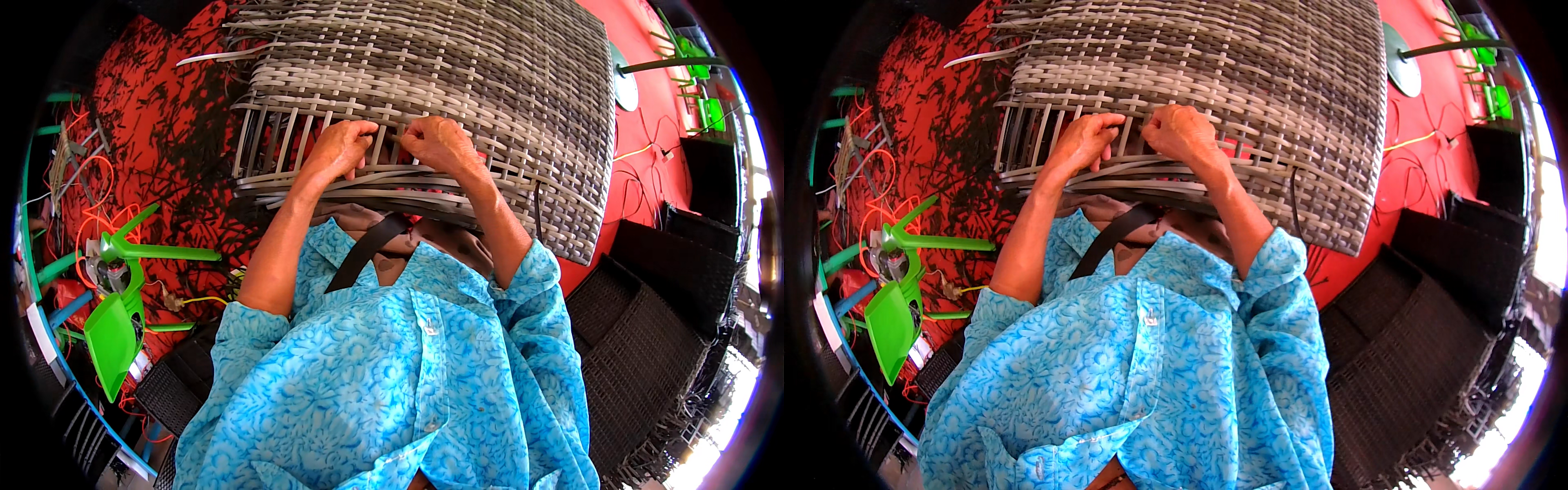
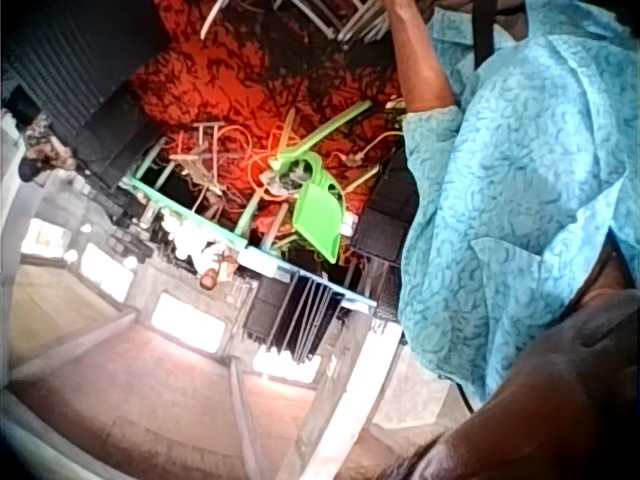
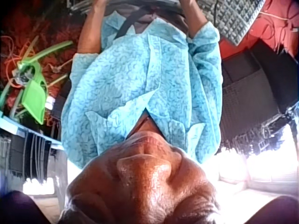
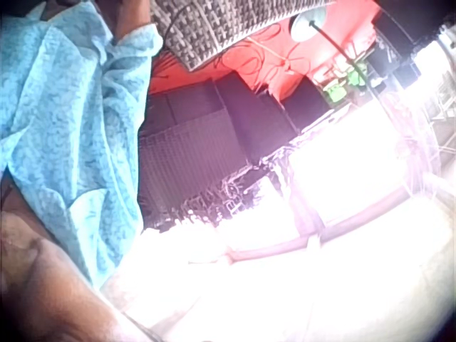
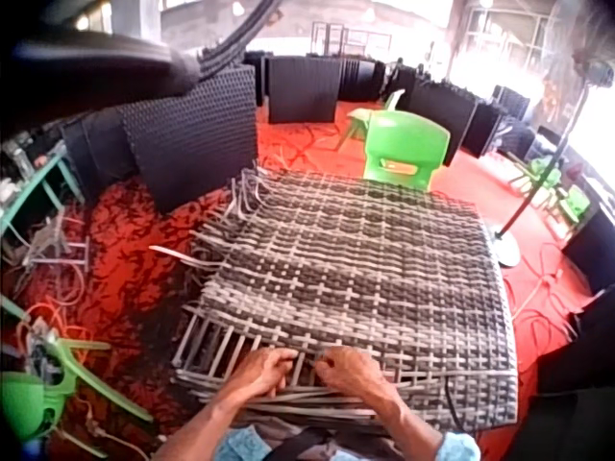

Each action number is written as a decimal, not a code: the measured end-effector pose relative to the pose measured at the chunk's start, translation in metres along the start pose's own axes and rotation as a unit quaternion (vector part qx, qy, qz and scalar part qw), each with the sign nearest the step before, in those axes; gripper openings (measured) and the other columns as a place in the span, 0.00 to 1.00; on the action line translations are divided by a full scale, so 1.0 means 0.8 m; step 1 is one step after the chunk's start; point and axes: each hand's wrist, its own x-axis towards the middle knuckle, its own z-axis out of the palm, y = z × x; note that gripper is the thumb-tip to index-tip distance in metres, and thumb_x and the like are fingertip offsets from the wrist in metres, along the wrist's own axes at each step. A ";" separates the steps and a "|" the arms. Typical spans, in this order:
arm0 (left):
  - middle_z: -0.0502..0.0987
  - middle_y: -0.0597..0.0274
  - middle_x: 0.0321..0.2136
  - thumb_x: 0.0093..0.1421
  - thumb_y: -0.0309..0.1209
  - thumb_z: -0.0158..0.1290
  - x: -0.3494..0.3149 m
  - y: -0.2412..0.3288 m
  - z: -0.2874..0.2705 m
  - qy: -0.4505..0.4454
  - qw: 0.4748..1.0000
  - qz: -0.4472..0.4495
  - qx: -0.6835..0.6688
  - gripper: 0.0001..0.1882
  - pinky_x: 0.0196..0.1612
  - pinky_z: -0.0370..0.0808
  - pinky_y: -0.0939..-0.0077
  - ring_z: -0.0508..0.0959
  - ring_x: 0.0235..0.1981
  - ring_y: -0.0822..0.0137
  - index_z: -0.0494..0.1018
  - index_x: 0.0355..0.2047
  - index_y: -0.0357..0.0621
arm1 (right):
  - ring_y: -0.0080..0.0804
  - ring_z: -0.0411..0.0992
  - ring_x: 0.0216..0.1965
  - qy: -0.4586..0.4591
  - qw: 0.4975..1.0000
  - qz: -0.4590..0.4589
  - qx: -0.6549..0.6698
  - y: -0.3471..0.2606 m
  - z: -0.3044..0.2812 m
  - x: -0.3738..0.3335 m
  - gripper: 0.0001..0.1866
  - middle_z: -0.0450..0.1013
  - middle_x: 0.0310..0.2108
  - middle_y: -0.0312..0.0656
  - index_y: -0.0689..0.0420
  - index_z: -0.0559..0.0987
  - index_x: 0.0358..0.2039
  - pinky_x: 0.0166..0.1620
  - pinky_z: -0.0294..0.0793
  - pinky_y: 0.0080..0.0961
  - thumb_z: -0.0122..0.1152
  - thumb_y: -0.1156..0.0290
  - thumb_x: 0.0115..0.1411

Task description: The person weaves strips of synthetic wicker through the base of a piece of furniture by hand, pulling strips through existing loops and tucking ends into the weave.

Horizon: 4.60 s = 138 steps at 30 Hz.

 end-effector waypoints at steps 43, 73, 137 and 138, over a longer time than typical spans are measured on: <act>0.68 0.69 0.12 0.56 0.38 0.53 0.033 -0.034 -0.004 -0.057 0.988 -0.009 -0.141 0.11 0.07 0.51 0.88 0.61 0.05 0.81 0.68 0.25 0.45 | 0.44 0.72 0.36 0.197 0.948 0.191 -0.158 0.234 -0.080 -0.349 0.14 0.74 0.31 0.45 0.51 0.73 0.39 0.37 0.71 0.38 0.57 0.65 0.51; 0.68 0.69 0.12 0.57 0.37 0.53 0.032 -0.037 -0.006 -0.069 0.987 -0.009 -0.146 0.10 0.07 0.52 0.89 0.62 0.05 0.81 0.68 0.26 0.45 | 0.39 0.69 0.37 0.451 0.832 0.155 -0.284 0.347 -0.064 -0.380 0.04 0.68 0.36 0.36 0.52 0.75 0.27 0.37 0.68 0.33 0.56 0.76 0.49; 0.70 0.67 0.13 0.58 0.37 0.49 -0.012 -0.040 -0.080 0.058 0.994 -0.015 -0.088 0.13 0.11 0.59 0.83 0.66 0.08 0.78 0.74 0.32 0.39 | 0.27 0.72 0.21 -0.017 0.975 0.050 0.217 -0.054 0.026 0.026 0.13 0.72 0.17 0.41 0.59 0.77 0.24 0.26 0.70 0.26 0.54 0.62 0.52; 0.71 0.66 0.13 0.59 0.37 0.46 -0.015 -0.032 -0.084 0.027 0.998 -0.009 -0.061 0.14 0.11 0.61 0.82 0.66 0.08 0.77 0.74 0.35 0.38 | 0.24 0.70 0.19 -0.013 0.971 0.045 0.236 -0.046 0.024 0.026 0.13 0.71 0.16 0.39 0.60 0.76 0.23 0.24 0.69 0.25 0.54 0.63 0.52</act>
